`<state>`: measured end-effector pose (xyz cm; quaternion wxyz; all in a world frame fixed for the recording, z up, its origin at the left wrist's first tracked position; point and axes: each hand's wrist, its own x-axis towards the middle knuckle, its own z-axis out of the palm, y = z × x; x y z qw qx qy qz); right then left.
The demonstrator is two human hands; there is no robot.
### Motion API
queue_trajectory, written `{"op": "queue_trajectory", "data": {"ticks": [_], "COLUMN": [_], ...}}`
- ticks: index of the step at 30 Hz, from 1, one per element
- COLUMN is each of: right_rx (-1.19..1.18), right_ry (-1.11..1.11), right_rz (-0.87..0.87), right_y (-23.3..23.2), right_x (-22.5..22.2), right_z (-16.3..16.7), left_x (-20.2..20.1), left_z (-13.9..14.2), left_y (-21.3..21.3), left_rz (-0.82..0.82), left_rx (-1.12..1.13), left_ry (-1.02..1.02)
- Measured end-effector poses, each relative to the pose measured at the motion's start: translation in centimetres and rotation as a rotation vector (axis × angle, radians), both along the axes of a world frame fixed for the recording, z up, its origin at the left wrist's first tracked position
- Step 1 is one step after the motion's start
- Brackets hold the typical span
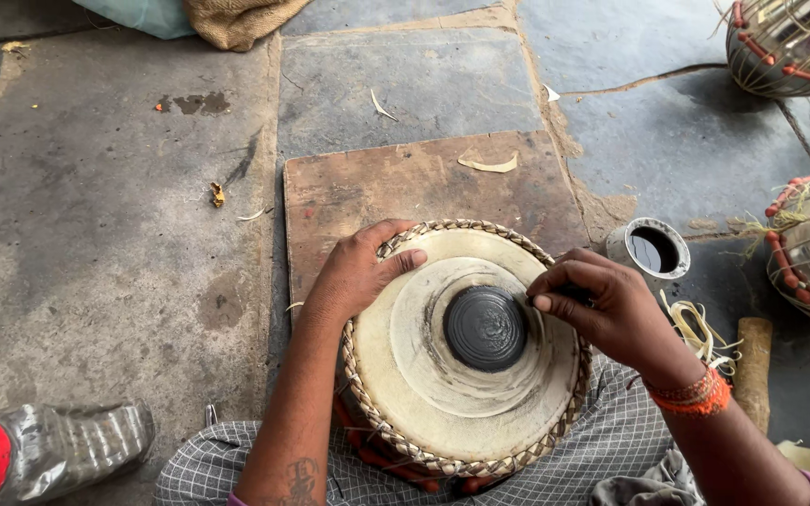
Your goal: The person sits on the floor with a tabla drum and works a black paste into the center of the drum head, rubbing it in small circles with a small applicator stone. They then wipe the drum head with a cloth and resume rubbing the black spot to shape and smooth it.
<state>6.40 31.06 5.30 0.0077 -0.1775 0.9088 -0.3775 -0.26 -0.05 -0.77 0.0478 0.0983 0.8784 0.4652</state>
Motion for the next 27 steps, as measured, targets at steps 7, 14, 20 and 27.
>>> {"op": "queue_trajectory", "data": {"ticks": [7, 14, 20, 27], "right_rx": [0.080, 0.220, 0.246, 0.266], "right_ry": [0.018, 0.154, 0.227, 0.215], "right_rz": [0.048, 0.228, 0.302, 0.176], "right_y": [-1.8, -3.9, -3.7, -2.9], "right_x": [-2.7, -3.8, -3.5, -1.5], "right_z": [0.7, 1.0, 1.2, 0.9], "left_x": [0.1, 0.1, 0.2, 0.2], "left_z": [-0.3, -0.1, -0.1, 0.1], "left_y": [0.1, 0.5, 0.4, 0.3], "left_rz": [-0.006, -0.004, -0.013, 0.006], "left_rx": [0.031, 0.006, 0.016, 0.032], "left_ry": [-0.036, -0.078, -0.082, -0.079]}}
